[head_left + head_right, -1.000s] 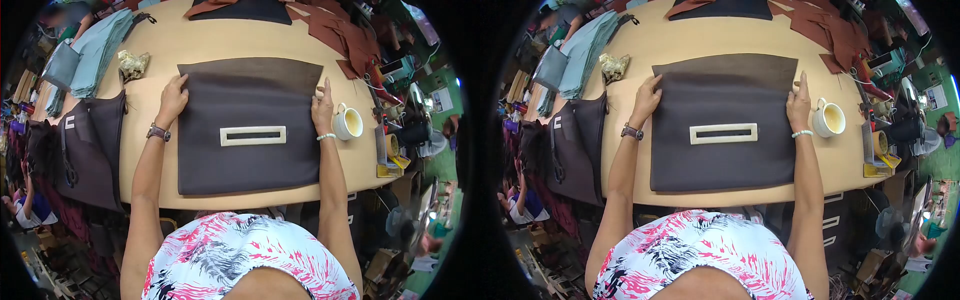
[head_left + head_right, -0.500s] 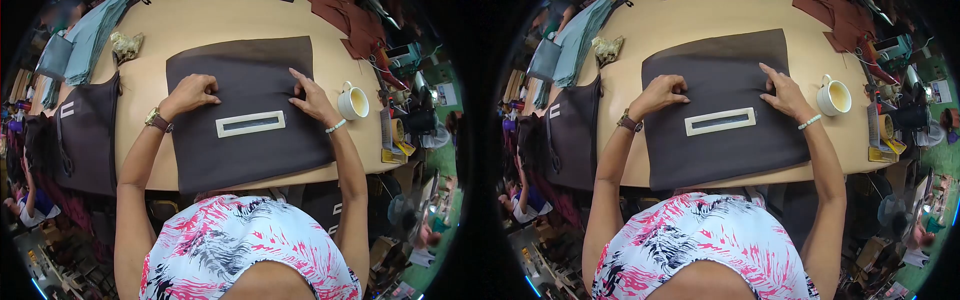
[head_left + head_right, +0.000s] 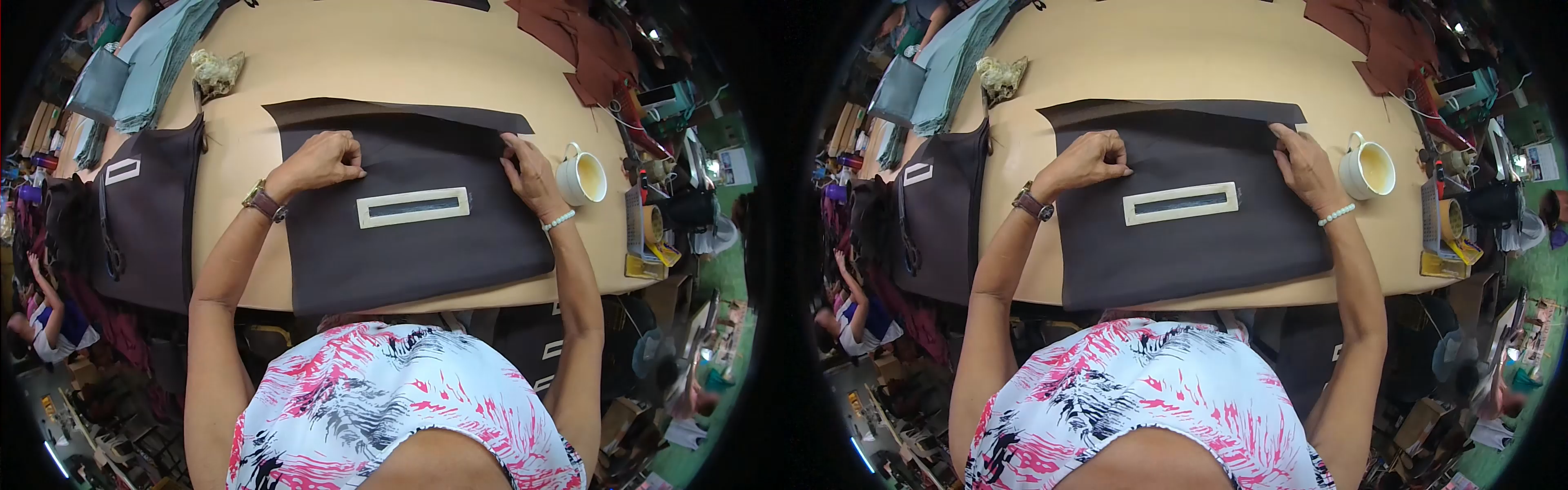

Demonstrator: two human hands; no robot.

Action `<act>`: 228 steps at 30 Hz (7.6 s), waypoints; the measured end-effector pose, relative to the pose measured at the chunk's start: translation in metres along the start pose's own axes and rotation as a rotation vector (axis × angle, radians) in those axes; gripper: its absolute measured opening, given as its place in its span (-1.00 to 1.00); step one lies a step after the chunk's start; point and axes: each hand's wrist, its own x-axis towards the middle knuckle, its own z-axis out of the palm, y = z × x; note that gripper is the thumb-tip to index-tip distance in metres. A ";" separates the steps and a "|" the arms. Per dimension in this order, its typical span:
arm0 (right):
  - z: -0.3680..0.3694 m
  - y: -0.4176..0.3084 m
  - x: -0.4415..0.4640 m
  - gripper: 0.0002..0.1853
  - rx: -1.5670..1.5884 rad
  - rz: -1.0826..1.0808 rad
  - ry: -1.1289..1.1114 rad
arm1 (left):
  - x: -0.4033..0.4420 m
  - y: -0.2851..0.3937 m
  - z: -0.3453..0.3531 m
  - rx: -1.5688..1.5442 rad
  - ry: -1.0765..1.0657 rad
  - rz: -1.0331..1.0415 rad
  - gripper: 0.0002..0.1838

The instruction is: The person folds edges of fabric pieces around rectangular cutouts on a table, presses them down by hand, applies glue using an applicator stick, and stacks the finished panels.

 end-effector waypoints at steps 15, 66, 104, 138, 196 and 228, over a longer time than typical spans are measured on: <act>-0.007 0.020 0.034 -0.44 -0.099 0.151 -0.091 | 0.031 -0.019 -0.024 -0.184 0.327 -0.122 -0.75; 0.034 -0.145 -0.031 -0.28 -0.131 0.389 0.005 | -0.065 0.040 0.080 0.331 0.255 -0.039 -0.29; 0.002 -0.068 -0.104 -0.32 -0.325 0.728 0.075 | -0.146 0.098 0.121 0.292 0.269 -0.218 -0.24; 0.033 0.017 0.076 -0.18 -0.056 0.842 0.134 | -0.050 -0.018 0.031 -0.842 0.953 -0.271 -0.18; -0.123 0.129 -0.471 -0.32 -0.450 1.580 0.188 | 0.040 0.379 0.149 -1.869 -0.894 0.411 -0.40; -0.119 0.161 -0.462 -0.33 -0.324 1.608 0.349 | -0.021 0.412 0.120 -2.026 -1.023 0.860 -0.61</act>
